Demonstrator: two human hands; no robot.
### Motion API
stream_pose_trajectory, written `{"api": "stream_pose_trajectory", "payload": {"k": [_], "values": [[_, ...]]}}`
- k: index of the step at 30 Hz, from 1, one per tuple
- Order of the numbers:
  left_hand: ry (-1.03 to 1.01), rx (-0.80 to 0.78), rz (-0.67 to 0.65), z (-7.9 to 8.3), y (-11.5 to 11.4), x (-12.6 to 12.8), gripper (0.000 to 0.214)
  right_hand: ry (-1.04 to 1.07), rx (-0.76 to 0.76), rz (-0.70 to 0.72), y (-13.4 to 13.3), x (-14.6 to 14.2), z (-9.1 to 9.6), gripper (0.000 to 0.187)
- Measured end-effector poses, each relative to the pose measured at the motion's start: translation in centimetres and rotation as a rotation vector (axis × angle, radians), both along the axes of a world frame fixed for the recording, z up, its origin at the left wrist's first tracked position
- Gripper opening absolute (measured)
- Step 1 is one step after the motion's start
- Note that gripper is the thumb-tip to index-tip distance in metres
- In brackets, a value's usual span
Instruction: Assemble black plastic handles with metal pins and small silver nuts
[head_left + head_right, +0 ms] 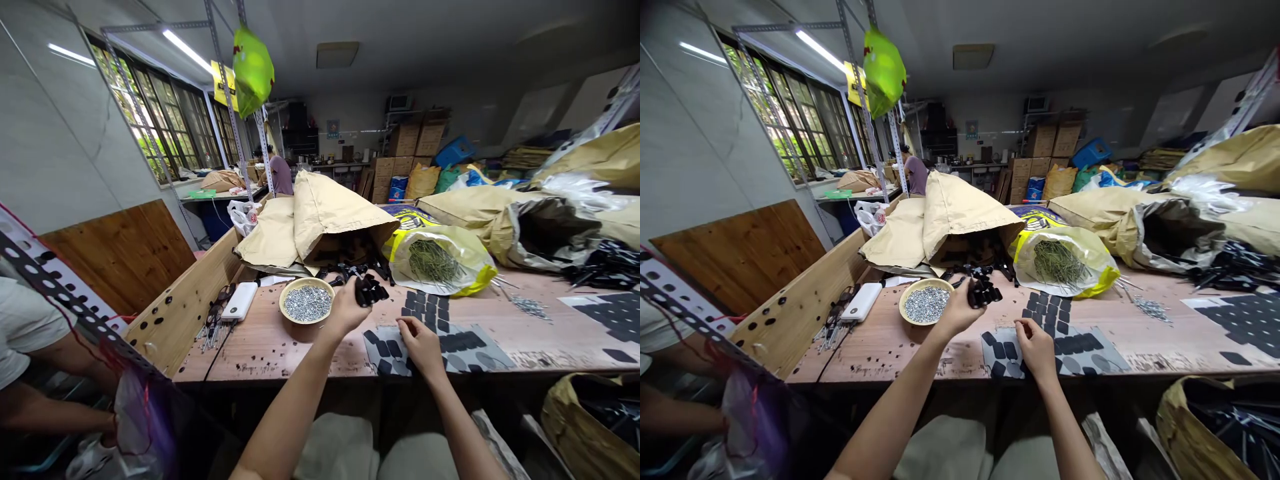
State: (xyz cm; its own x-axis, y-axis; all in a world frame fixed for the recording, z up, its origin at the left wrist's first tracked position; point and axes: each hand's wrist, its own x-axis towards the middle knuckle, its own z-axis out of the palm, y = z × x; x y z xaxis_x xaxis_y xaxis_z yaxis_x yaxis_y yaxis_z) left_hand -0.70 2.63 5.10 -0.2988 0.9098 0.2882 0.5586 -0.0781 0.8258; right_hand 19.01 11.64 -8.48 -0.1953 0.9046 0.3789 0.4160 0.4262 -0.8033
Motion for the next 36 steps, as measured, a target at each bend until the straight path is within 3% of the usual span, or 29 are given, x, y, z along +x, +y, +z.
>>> {"api": "stream_pose_trajectory", "payload": {"k": [2,8,11,14,15,16,18,19,20,23,26,30,36], "values": [[0.206,-0.095,0.038,-1.5,2.2,0.6,0.053,0.000,-0.001,-0.007,-0.1,0.0,0.1,0.043],[0.294,-0.238,0.006,-5.6,6.4,2.4,0.067,-0.019,-0.002,-0.002,-0.1,0.1,0.3,0.043],[0.304,-0.233,-0.055,-6.0,6.3,2.1,0.100,-0.025,-0.001,0.000,-0.1,0.1,0.3,0.045],[0.258,-0.116,-0.172,-4.9,4.5,0.0,0.126,-0.036,-0.014,-0.001,-0.3,0.2,0.4,0.045],[0.226,-0.059,-0.165,-4.3,3.7,-1.3,0.119,-0.043,-0.008,-0.002,-0.4,0.2,0.5,0.045],[0.202,-0.018,-0.077,-3.7,2.7,-2.7,0.102,-0.050,0.014,-0.011,-0.6,0.2,0.6,0.044],[0.218,-0.074,0.275,-2.9,0.8,-5.9,0.043,-0.081,0.126,-0.047,-1.1,-0.3,1.0,0.043],[0.227,-0.124,0.378,-2.6,-0.1,-7.4,0.018,-0.104,0.212,-0.057,-1.5,-0.7,1.3,0.041],[0.230,-0.167,0.445,-2.5,-0.9,-8.8,0.007,-0.132,0.306,-0.043,-1.8,-1.4,1.6,0.037],[0.233,-0.286,0.535,-3.0,-2.2,-11.3,0.014,-0.262,0.533,0.166,-2.9,-4.4,2.6,0.025],[0.219,-0.322,0.539,-3.7,-2.4,-11.5,0.021,-0.426,0.620,0.344,-3.7,-8.0,3.4,0.016],[0.156,-0.277,0.534,-3.5,-2.7,-10.8,0.025,-0.538,0.628,0.355,-3.9,-10.8,3.3,0.011],[-0.051,-0.054,0.489,-2.6,-4.2,-10.1,0.009,-0.473,0.568,0.365,-3.4,-10.3,3.0,0.012]]}}
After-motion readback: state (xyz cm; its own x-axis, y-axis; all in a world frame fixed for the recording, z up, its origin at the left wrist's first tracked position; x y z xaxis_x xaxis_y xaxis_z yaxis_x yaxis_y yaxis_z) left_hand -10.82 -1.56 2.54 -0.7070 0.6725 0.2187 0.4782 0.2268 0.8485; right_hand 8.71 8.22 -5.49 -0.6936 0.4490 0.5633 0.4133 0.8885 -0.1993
